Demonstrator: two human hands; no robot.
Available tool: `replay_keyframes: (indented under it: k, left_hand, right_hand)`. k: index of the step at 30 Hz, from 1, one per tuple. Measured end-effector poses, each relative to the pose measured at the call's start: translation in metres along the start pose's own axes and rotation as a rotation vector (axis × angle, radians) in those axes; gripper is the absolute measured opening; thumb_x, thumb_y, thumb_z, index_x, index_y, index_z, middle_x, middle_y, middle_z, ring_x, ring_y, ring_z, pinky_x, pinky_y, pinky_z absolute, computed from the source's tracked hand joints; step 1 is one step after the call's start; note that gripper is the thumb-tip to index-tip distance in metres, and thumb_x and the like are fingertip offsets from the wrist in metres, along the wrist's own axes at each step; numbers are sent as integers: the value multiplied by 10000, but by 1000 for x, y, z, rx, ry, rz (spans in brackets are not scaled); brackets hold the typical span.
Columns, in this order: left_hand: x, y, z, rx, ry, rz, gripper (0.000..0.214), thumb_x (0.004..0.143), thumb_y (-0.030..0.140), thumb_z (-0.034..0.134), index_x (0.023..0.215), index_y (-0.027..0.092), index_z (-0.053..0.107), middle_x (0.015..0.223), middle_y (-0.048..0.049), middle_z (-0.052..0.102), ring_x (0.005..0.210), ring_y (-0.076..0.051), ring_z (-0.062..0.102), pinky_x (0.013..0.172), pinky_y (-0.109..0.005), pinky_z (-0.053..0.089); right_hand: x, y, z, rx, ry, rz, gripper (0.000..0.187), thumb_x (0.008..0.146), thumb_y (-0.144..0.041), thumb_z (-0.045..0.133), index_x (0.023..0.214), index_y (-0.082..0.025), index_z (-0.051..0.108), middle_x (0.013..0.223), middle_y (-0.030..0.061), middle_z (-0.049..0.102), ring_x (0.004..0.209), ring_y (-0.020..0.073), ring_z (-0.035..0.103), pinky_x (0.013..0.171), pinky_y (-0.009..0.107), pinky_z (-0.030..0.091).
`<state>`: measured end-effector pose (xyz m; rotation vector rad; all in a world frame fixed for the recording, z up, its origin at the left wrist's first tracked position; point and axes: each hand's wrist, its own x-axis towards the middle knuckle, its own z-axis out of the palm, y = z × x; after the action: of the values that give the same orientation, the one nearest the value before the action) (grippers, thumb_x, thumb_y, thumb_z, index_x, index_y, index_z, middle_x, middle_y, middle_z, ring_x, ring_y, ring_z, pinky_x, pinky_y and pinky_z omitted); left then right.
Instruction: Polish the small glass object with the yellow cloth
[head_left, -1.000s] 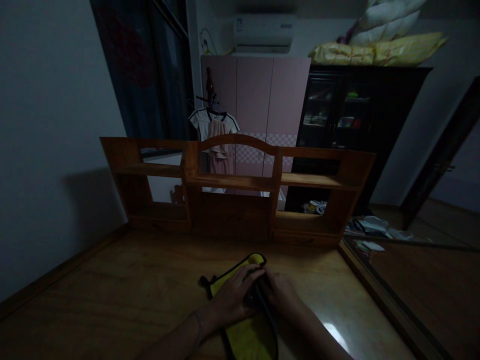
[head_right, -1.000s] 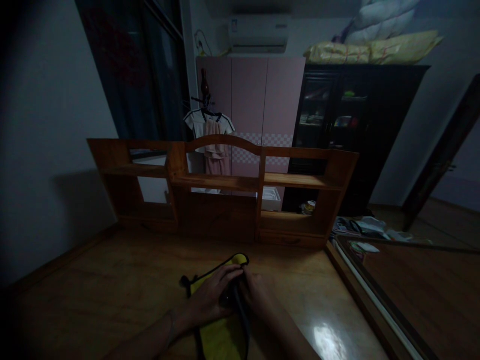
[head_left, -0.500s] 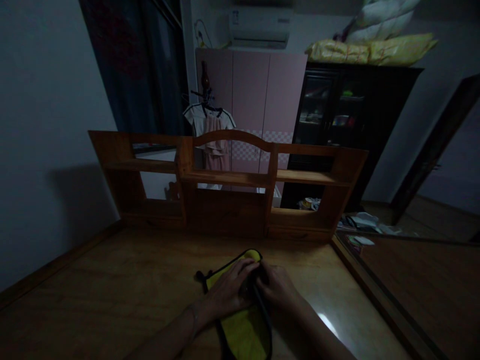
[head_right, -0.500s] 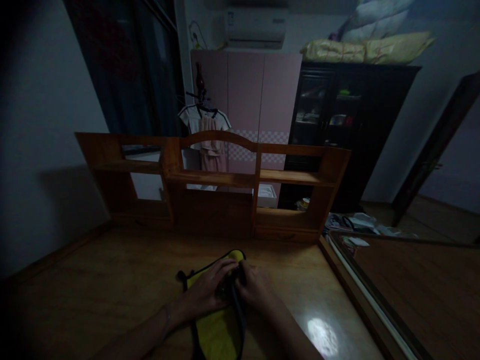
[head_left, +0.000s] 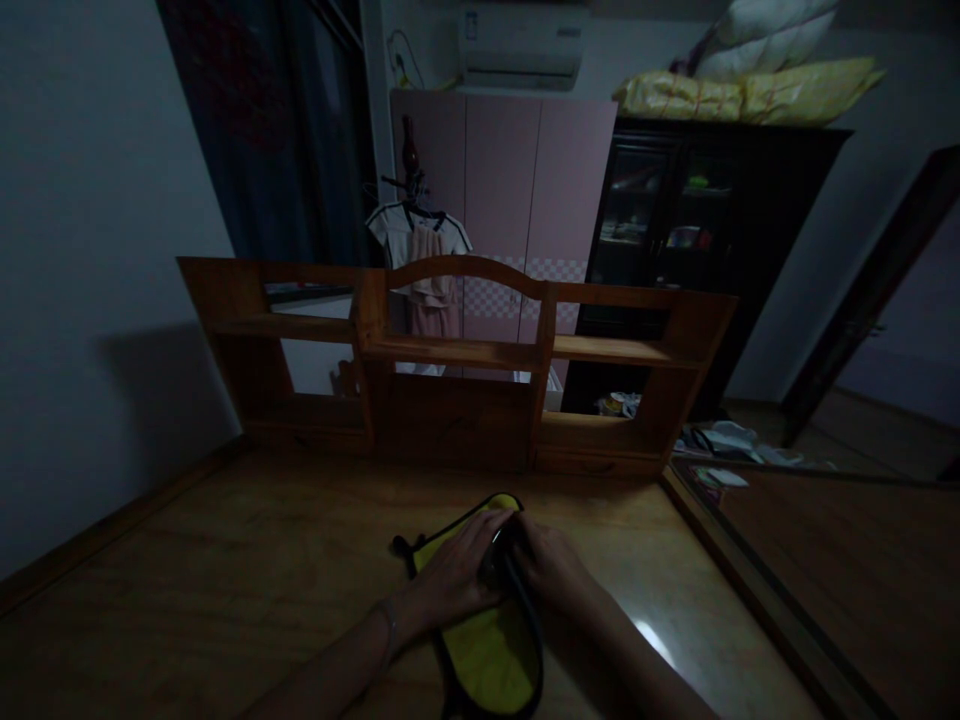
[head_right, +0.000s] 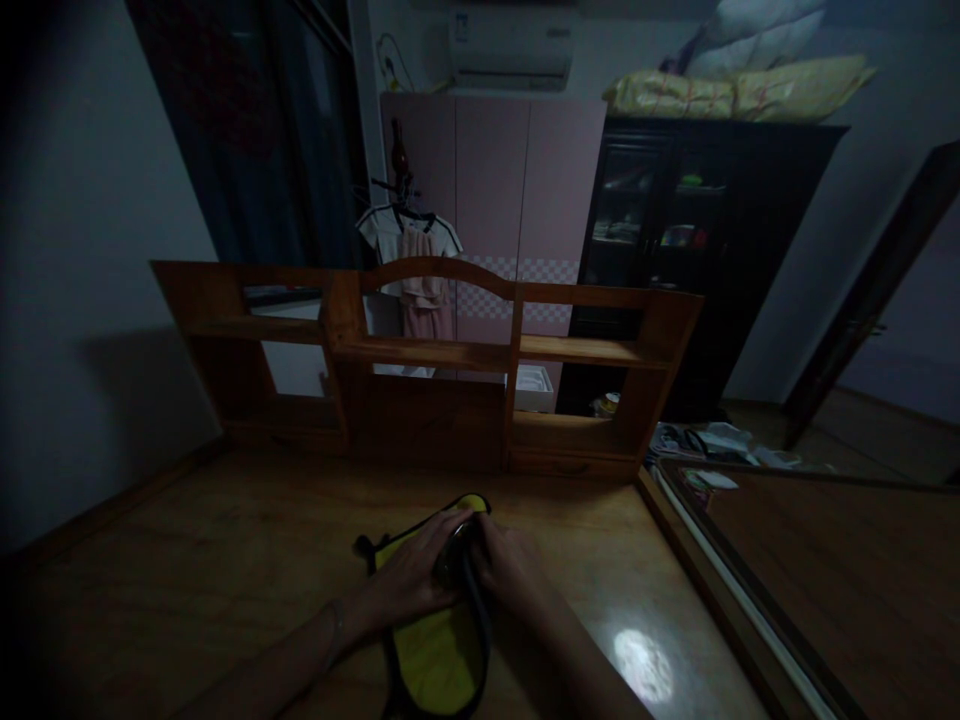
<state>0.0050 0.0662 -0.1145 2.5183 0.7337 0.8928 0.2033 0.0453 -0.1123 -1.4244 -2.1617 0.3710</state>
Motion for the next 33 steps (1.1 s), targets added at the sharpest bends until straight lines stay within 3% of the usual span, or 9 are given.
replay_keyframes:
  k: [5,9,18,23,26,33]
  left_hand:
    - [-1,-2,1,-5,-4,-3,883,719,303,725,1449,255,232,1420,-93,385,1322,-274,360,1115,-443,344]
    - [-3,-5,3,-10,2,-32,917,702,306,744,1453,269,220,1426,-85,383,1324,-272,358,1110,-437,351]
    - [-4,-9,6,10,12,-54,927,712,346,733,1464,270,195,1452,-91,354,1339,-280,344,1117,-450,341]
    - [-2,-7,4,12,-1,-21,868,728,300,713,1450,258,232,1434,-91,373,1333,-267,350,1115,-432,349]
    - [-2,-6,4,5,-2,-23,875,728,297,715,1453,253,227,1434,-95,370,1334,-270,346,1113,-435,350]
    - [-2,-7,5,0,24,-27,902,706,273,732,1453,267,228,1431,-84,369,1327,-264,353,1118,-426,344]
  right_hand:
    - [3,4,3,-47,40,124,176,901,-252,503,988,-168,631,851,77,703,737,183,651,619,225,387]
    - [3,10,7,-42,52,146,189,906,-263,497,878,-164,655,789,75,699,685,171,646,591,222,370]
    - [0,8,7,-35,62,40,197,875,-241,472,1013,-154,582,873,85,682,775,202,632,687,257,414]
    - [-4,0,4,7,27,16,489,848,-224,474,1326,-153,402,1058,113,653,922,237,614,803,316,443]
    - [-5,0,2,23,23,-4,534,851,-207,458,1373,-155,357,1166,129,615,1010,245,589,872,335,431]
    - [-2,6,5,58,-15,16,457,870,-177,452,1325,-182,415,1008,101,671,886,224,632,747,280,450]
